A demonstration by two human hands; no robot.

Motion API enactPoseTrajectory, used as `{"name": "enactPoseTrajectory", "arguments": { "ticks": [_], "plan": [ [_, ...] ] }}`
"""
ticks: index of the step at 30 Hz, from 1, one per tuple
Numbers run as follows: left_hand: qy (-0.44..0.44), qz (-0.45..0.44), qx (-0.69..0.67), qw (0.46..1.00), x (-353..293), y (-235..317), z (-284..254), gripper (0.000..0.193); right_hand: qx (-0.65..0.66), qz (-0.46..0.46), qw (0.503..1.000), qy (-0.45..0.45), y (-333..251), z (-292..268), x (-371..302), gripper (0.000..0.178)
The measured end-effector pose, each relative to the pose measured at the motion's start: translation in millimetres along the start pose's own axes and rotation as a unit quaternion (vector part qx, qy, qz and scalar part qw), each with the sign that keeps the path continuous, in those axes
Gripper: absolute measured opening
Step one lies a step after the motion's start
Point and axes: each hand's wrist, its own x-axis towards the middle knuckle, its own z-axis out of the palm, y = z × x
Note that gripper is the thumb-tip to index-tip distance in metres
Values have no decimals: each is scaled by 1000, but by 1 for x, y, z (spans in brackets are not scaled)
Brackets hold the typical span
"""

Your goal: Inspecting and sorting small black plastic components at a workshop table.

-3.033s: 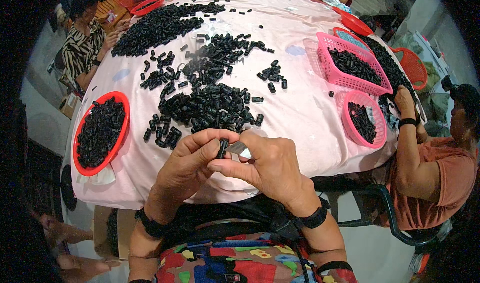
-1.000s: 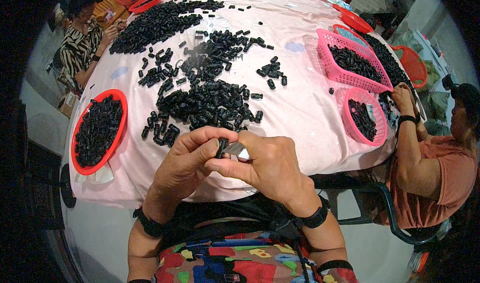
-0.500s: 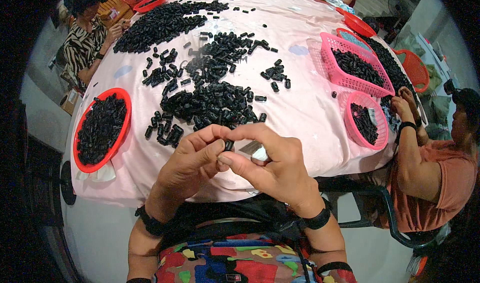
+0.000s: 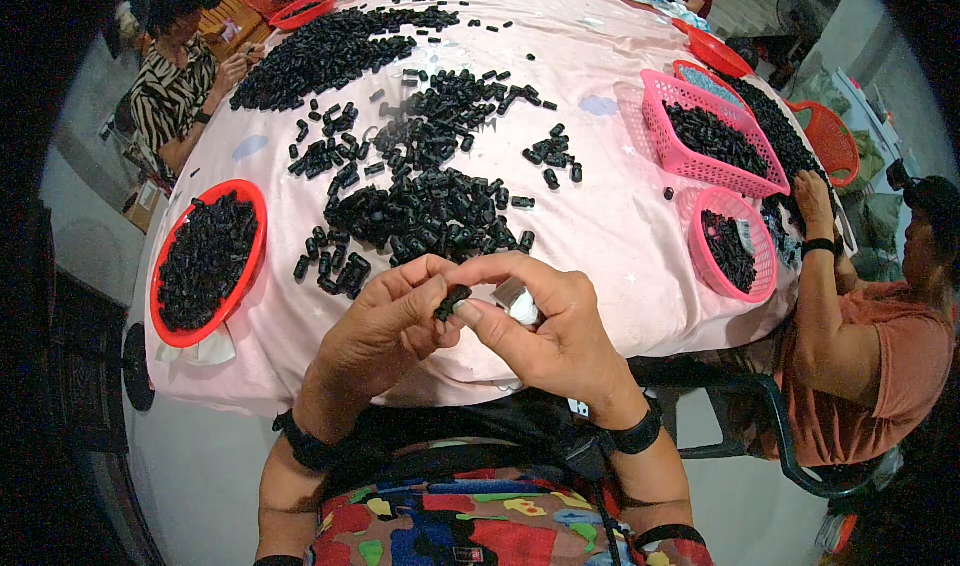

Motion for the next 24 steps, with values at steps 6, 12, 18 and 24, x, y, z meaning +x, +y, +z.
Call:
{"name": "enactPoseTrajectory", "arguments": {
  "ticks": [6,12,18,24],
  "plan": [
    [26,29,-13,999,-2,4,7,19,14,6,997,81,-3,6,-1,19],
    [45,151,112,981,-2,0,10,21,-63,-12,996,56,-6,2,-4,20],
    [51,191,177,964,-2,3,10,24,-82,-17,993,81,-7,3,-2,19],
    [53,200,171,963,-2,3,11,30,-97,5,992,83,-6,1,-6,22]
  ]
}}
